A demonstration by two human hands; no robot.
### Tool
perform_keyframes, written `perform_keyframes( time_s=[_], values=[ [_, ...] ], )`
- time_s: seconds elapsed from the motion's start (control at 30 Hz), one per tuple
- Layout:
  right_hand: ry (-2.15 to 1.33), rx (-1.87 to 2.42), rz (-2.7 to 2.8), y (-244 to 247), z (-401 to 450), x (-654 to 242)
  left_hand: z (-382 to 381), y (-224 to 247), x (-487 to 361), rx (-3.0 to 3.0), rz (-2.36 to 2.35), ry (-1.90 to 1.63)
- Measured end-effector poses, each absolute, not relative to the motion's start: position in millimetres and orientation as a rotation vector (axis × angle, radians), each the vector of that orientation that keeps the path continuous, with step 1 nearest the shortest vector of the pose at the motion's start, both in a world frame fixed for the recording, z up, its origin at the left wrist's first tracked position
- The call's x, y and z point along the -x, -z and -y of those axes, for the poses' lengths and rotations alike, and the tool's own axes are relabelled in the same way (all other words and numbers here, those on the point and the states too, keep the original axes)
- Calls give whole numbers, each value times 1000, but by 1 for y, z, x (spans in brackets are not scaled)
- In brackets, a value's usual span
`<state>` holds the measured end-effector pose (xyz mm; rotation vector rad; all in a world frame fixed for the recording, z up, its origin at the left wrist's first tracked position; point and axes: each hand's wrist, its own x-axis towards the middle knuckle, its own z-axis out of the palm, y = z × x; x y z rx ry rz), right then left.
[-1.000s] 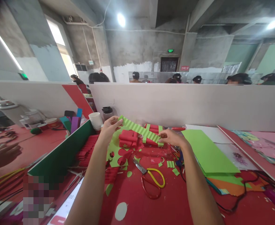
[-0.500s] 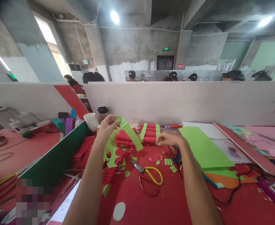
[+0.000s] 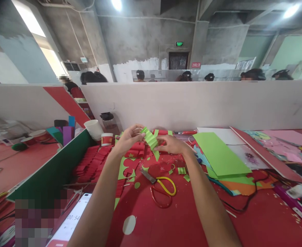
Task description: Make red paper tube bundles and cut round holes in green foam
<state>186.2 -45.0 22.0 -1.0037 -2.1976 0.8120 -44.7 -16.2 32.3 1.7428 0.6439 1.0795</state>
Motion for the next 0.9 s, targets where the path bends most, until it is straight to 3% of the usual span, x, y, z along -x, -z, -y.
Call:
perform_keyframes(
  time_s=[0.2, 0.37, 0.73, 0.9],
  values=[
    [-971, 1004, 2048, -26, 48, -198, 9, -32, 56, -1911, -821, -1088],
    [-879, 994, 1609, -26, 44, -227, -1, -25, 66, -2117, -1067, -1014],
    [-665, 883, 1007, -25, 34, -278, -10, -7, 73, -2337, -1158, -426],
    [-628, 735, 819, -26, 39, -305, -16, -8, 84, -2305, -1364, -564]
  ],
)
